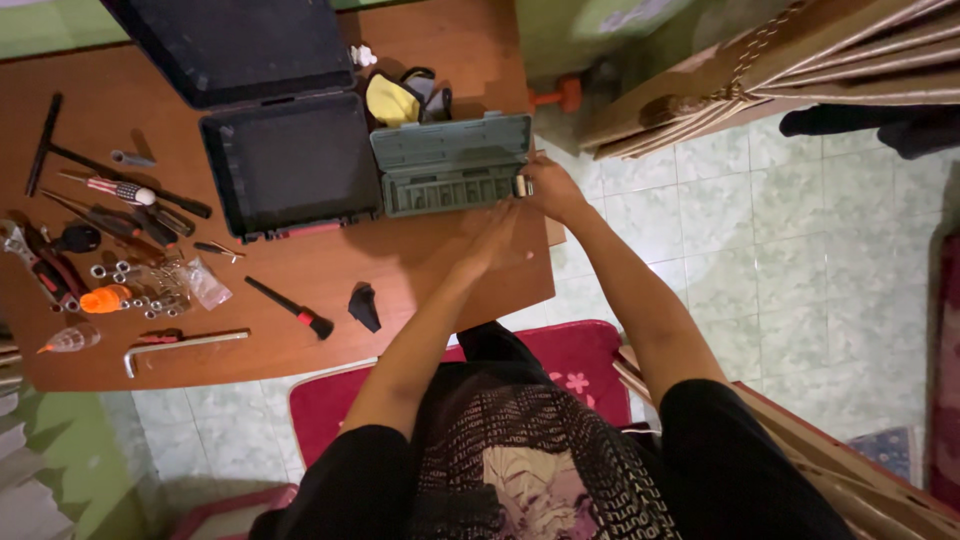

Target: The person repeatedly wipes small cylindrical metal tool components with a black cloth on a wooden table, then places them into a green plastic organizer. The person handles the components one at a time, turning them over while wiping, and returns each cleaned piece to the organizer.

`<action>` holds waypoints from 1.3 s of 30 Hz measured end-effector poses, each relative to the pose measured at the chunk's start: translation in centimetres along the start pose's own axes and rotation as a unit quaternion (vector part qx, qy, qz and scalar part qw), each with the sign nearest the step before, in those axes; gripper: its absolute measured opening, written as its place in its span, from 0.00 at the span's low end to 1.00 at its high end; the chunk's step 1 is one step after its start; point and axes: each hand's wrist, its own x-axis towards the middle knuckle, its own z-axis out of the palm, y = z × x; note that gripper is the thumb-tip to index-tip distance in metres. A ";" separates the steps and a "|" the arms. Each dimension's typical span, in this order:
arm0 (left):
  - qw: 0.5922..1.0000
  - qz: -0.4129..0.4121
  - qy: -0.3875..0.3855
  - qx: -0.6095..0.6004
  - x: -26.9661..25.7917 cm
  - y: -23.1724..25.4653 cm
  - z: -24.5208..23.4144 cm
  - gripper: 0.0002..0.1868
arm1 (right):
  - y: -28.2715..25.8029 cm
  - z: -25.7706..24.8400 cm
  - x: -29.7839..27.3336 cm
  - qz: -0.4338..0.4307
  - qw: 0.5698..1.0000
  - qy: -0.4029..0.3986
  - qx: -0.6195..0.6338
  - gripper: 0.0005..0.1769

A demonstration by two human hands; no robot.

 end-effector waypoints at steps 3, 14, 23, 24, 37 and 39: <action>1.000 -0.007 -0.018 -0.025 0.2 -1.0 1.1 0.64 | -0.3 -0.4 -0.1 0.026 0.999 -0.037 0.006 0.23; 1.000 0.010 0.004 -0.006 0.5 -3.3 4.0 0.63 | -1.6 -0.4 0.1 0.000 0.999 -0.042 0.008 0.22; 1.000 -0.006 -0.019 -0.001 0.2 -2.6 3.7 0.63 | -0.4 1.0 0.4 0.029 0.997 -0.064 -0.041 0.20; 1.000 -0.003 -0.019 0.003 0.1 -2.6 3.7 0.63 | -0.2 1.1 0.3 0.023 0.996 -0.064 -0.057 0.18; 0.990 -0.104 0.068 0.073 -3.3 -4.2 0.6 0.54 | 0.4 1.8 -0.8 0.006 0.999 -0.001 -0.038 0.26; 0.976 -0.127 0.105 0.145 -5.4 -5.4 -0.9 0.56 | 0.4 2.4 -1.4 0.014 0.997 0.029 -0.068 0.31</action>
